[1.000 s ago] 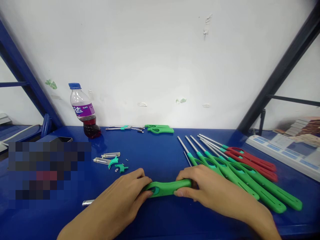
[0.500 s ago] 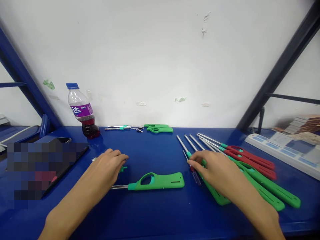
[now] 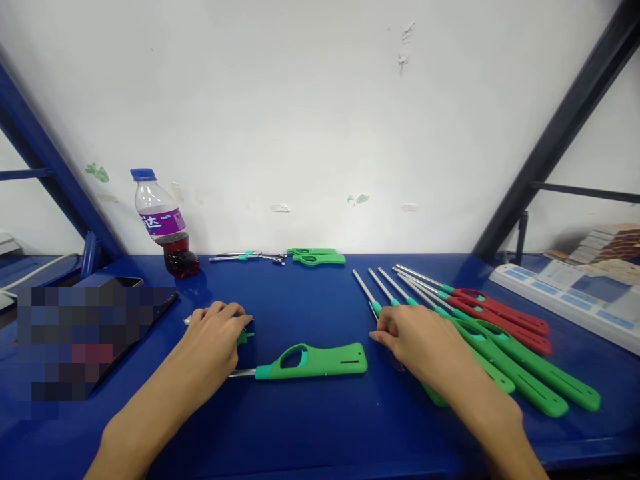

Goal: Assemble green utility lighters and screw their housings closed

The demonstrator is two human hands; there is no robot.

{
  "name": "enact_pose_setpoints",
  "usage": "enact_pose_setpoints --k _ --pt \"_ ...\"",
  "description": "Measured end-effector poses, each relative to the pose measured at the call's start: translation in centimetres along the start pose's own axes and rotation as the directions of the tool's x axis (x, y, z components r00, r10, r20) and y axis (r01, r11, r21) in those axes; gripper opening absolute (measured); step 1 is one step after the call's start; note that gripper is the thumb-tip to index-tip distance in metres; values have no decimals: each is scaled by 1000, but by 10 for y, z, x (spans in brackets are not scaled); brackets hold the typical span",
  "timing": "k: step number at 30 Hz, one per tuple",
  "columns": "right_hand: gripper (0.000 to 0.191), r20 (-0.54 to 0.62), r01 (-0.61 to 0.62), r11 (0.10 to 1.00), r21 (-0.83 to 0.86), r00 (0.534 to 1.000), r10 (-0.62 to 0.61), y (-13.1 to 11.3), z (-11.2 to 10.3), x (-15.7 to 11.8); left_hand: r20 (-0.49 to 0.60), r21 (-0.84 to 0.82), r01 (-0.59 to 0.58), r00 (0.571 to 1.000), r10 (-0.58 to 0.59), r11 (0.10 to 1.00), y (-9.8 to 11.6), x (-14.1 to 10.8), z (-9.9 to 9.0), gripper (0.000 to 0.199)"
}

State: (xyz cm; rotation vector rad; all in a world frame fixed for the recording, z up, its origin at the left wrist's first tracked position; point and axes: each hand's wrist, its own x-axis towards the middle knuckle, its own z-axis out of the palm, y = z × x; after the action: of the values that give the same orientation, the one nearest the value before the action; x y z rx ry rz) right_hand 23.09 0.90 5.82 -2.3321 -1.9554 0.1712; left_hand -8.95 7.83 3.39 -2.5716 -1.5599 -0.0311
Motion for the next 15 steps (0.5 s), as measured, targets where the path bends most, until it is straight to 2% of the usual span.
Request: enact_pose_setpoints --k 6,12,15 --pt "17 4 -14 999 -32 1000 14 2 -1 -1 6 -30 -52 999 52 998 10 0 0 66" --pt "11 15 -25 995 -93 1000 27 8 0 -4 4 -82 -120 993 121 989 28 -5 -5 53" --pt "18 8 -21 992 -122 1000 22 9 2 -4 0 -89 -134 991 135 987 30 -5 -5 43"
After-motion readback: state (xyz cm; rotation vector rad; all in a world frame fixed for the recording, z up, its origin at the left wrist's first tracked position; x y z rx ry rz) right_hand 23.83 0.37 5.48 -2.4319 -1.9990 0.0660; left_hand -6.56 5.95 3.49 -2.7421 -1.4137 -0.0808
